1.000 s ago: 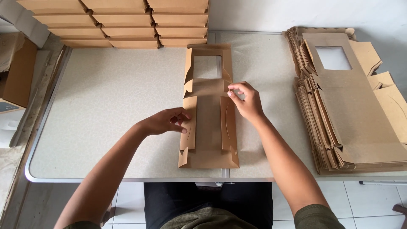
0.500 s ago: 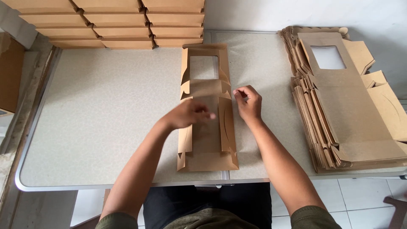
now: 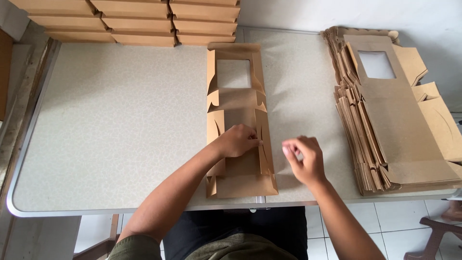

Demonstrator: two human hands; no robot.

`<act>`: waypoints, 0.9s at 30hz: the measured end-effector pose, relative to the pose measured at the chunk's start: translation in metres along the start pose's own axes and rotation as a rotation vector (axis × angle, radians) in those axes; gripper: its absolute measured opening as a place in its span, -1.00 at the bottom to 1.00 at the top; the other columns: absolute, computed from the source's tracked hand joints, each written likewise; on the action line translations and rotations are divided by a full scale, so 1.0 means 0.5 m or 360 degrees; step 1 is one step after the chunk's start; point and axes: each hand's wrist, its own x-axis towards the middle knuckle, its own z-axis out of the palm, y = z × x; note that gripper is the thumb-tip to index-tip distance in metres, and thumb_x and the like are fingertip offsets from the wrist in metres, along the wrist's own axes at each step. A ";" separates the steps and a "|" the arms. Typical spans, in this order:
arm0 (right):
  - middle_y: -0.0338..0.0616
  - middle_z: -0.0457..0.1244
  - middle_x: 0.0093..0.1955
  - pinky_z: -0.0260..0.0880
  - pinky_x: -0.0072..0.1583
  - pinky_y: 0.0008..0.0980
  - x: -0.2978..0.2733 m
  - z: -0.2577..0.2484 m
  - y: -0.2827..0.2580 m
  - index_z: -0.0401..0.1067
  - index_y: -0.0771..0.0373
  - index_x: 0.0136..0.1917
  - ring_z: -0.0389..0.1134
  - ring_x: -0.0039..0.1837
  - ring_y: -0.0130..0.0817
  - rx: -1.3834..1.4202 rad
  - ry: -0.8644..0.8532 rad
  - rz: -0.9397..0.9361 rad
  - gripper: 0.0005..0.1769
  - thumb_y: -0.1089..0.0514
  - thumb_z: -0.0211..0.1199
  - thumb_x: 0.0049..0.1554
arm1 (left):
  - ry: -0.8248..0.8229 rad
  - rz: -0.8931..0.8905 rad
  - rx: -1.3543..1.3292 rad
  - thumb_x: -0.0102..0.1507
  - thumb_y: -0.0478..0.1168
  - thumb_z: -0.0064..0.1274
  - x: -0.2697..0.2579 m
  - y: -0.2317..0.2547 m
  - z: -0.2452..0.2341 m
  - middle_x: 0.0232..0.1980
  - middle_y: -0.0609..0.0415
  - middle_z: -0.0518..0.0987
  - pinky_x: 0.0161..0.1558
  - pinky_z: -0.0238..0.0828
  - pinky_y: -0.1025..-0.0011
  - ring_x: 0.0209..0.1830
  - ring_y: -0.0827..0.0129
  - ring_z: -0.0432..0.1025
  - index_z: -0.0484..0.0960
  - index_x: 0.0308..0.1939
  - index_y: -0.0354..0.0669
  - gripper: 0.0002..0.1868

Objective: Assembling a cardboard box with a transparent window by folding and tucking tabs.

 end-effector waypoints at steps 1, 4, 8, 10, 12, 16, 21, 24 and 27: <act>-0.34 0.27 -0.39 0.23 -0.05 -0.38 -0.019 -0.005 -0.014 0.55 0.07 -0.15 0.30 -0.32 -0.37 0.0002 -0.0006 0.0004 -0.79 -0.05 0.27 0.22 | -0.0003 -0.0004 -0.0005 0.38 -0.06 0.02 -0.007 0.010 -0.004 -0.38 -0.05 0.64 -0.24 0.55 0.32 -0.37 0.16 0.58 0.76 -0.28 -0.13 -0.70; -0.28 0.29 -0.41 0.25 -0.09 -0.35 -0.059 -0.020 -0.049 0.58 0.08 -0.10 0.28 -0.34 -0.37 0.0163 -0.0093 -0.0116 -0.57 -0.26 0.12 0.22 | -0.0040 0.0139 -0.0172 0.31 -0.09 0.09 -0.030 0.058 -0.026 -0.36 -0.08 0.64 -0.23 0.55 0.15 -0.27 0.04 0.59 0.70 -0.18 -0.24 -0.73; -0.26 0.28 -0.39 0.30 -0.20 -0.31 -0.072 -0.031 -0.087 0.57 0.15 -0.14 0.33 -0.35 -0.31 0.0073 -0.0109 -0.0439 -0.46 -0.35 0.14 0.14 | -0.0201 0.0150 -0.0379 0.36 -0.14 0.01 -0.049 0.088 -0.032 -0.32 -0.12 0.67 -0.15 0.61 0.17 -0.26 0.05 0.63 0.69 -0.06 -0.28 -0.72; -0.25 0.28 -0.37 0.31 -0.22 -0.31 -0.069 -0.036 -0.098 0.56 0.18 -0.14 0.34 -0.35 -0.29 0.0083 -0.0117 -0.0483 -0.48 -0.32 0.17 0.14 | -0.0246 0.0150 -0.0429 0.37 -0.13 0.00 -0.034 0.066 -0.014 -0.30 -0.14 0.68 -0.13 0.61 0.16 -0.25 0.03 0.64 0.69 -0.04 -0.29 -0.71; -0.21 0.28 -0.37 0.32 -0.23 -0.32 -0.068 -0.037 -0.104 0.56 0.21 -0.13 0.36 -0.34 -0.24 0.0106 -0.0123 -0.0520 -0.54 -0.24 0.21 0.16 | -0.0344 0.0108 -0.0493 0.36 -0.13 0.01 -0.016 0.035 0.009 -0.33 -0.04 0.68 -0.16 0.60 0.20 -0.30 0.16 0.61 0.66 -0.02 -0.29 -0.70; -0.21 0.28 -0.37 0.33 -0.23 -0.34 -0.066 -0.033 -0.108 0.56 0.22 -0.13 0.36 -0.34 -0.27 0.0127 -0.0104 -0.0539 -0.58 -0.19 0.24 0.17 | -0.0381 0.0080 -0.0546 0.35 -0.14 0.01 0.032 -0.043 0.047 -0.32 -0.11 0.69 -0.17 0.60 0.18 -0.28 0.13 0.61 0.64 -0.04 -0.33 -0.70; -0.21 0.30 -0.38 0.34 -0.25 -0.35 -0.058 -0.026 -0.117 0.56 0.21 -0.15 0.38 -0.35 -0.28 0.0153 -0.0075 -0.0491 -0.66 -0.08 0.19 0.21 | -0.0455 0.0113 -0.0673 0.38 -0.12 0.00 0.038 -0.050 0.049 -0.33 -0.05 0.68 -0.22 0.62 0.25 -0.35 0.24 0.60 0.61 0.01 -0.30 -0.70; -0.22 0.32 -0.37 0.36 -0.25 -0.35 -0.056 -0.021 -0.117 0.56 0.22 -0.15 0.40 -0.33 -0.27 0.0187 -0.0054 -0.0438 -0.71 -0.01 0.20 0.20 | -0.0469 0.0137 -0.0701 0.38 -0.12 0.01 0.065 -0.084 0.065 -0.33 -0.06 0.68 -0.23 0.62 0.26 -0.35 0.27 0.59 0.60 -0.01 -0.30 -0.71; -0.25 0.34 -0.36 0.37 -0.23 -0.36 -0.064 -0.013 -0.102 0.56 0.20 -0.16 0.42 -0.32 -0.29 0.0184 -0.0027 -0.0391 -0.74 0.02 0.19 0.22 | -0.0488 0.0141 -0.0727 0.39 -0.13 0.00 0.048 -0.062 0.056 -0.35 -0.07 0.69 -0.26 0.62 0.27 -0.37 0.28 0.58 0.59 -0.03 -0.32 -0.72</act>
